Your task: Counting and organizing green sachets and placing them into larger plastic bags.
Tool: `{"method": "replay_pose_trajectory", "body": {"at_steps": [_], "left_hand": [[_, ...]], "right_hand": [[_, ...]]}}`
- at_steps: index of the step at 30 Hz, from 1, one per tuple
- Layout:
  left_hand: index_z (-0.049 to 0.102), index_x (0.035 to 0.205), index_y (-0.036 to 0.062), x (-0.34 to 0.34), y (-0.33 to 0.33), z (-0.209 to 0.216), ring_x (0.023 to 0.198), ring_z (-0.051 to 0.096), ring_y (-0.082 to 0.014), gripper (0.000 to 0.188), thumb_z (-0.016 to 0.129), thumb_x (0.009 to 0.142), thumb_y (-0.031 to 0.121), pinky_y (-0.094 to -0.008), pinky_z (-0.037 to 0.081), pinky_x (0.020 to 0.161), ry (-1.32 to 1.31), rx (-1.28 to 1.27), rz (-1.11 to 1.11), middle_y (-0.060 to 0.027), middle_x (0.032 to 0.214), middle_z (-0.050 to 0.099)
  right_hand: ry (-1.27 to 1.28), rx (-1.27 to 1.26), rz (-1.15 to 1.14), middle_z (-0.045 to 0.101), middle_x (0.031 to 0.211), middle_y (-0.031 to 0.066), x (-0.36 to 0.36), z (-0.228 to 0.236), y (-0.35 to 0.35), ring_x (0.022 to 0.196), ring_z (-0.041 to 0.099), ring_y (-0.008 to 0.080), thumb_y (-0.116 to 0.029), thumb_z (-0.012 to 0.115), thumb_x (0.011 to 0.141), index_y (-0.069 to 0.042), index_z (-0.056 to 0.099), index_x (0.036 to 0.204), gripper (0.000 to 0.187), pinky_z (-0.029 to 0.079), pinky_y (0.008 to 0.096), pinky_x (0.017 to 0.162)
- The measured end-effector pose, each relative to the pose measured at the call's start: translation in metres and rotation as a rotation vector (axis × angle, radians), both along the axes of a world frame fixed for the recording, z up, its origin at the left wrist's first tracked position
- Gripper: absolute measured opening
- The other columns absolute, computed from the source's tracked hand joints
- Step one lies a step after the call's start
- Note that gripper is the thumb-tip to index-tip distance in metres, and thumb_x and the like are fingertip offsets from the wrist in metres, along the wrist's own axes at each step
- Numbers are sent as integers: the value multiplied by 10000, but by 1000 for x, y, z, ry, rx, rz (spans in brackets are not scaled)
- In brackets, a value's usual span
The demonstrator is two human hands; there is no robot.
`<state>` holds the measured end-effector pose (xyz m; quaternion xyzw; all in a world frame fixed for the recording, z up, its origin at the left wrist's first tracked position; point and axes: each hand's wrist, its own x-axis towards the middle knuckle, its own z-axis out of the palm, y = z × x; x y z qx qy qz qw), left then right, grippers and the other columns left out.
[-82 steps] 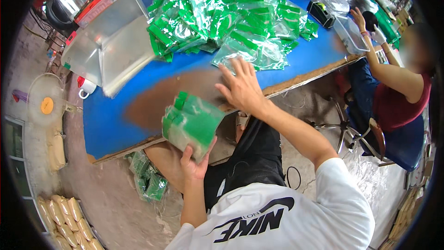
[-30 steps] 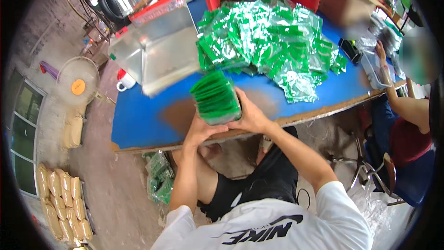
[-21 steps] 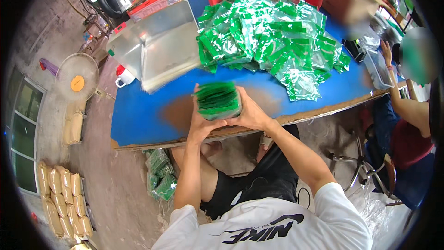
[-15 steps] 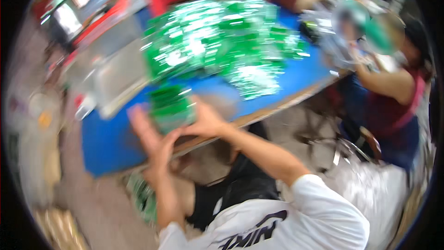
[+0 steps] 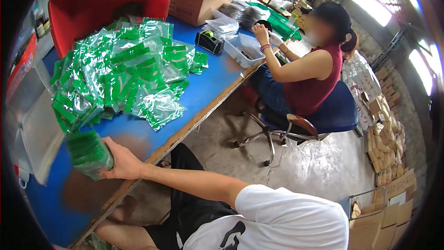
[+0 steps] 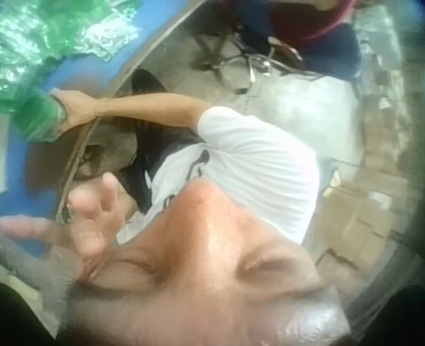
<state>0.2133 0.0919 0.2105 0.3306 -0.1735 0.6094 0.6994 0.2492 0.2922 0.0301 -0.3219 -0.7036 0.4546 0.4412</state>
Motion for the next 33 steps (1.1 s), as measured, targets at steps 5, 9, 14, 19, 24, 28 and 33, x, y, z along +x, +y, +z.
{"method": "replay_pose_trajectory", "body": {"at_steps": [5,9,14,19,24,28,33], "left_hand": [[24,1614,290,16,-11,-8,1432,204,-567,900,493,940,658,-695,-57,1127,-206,-38,147,-455,1182,563],[29,1614,293,9,-8,-11,1387,292,-581,877,486,951,641,-668,-22,1148,-149,-16,132,-423,1124,610],[38,1613,304,-16,25,-13,1357,354,-582,860,488,956,629,-636,7,1170,21,163,-77,-384,1088,648],[116,1604,309,-27,40,-8,1432,275,-393,745,495,987,482,-572,-1,1202,81,275,-95,-213,1258,611],[176,1595,289,-37,-9,-30,1510,213,-238,687,528,1006,257,-501,90,1244,-77,-331,-265,-108,1404,588],[103,1613,316,6,-3,-23,1316,390,-581,858,512,936,650,-673,-2,1146,-131,82,115,-384,1084,644],[87,1607,361,12,2,-20,1328,369,-593,856,524,930,649,-670,-17,1145,-137,-117,58,-408,1091,628]], "right_hand": [[7,1,-11,613,1089,222,1,5,-1,1062,592,451,-227,827,688,-68,376,1309,784,473,486,890],[18,-30,-5,615,1098,223,0,3,-2,1071,595,447,-223,835,682,-71,381,1307,788,474,485,894],[21,-27,-14,618,1104,229,2,4,-3,1078,596,449,-228,841,678,-68,384,1306,793,472,486,904],[11,-12,-20,606,1132,251,3,1,2,1096,583,461,-211,841,668,-65,347,1355,859,467,496,918],[19,-16,-22,592,1187,241,4,3,1,1140,568,453,-220,835,678,-79,303,1406,912,459,484,954],[21,-20,-12,585,1195,245,-4,0,-3,1151,561,459,-211,838,673,-80,301,1408,920,456,487,967],[11,-15,-19,585,1193,242,-2,-2,-1,1150,564,453,-206,842,667,-79,304,1407,924,457,484,969]]}}
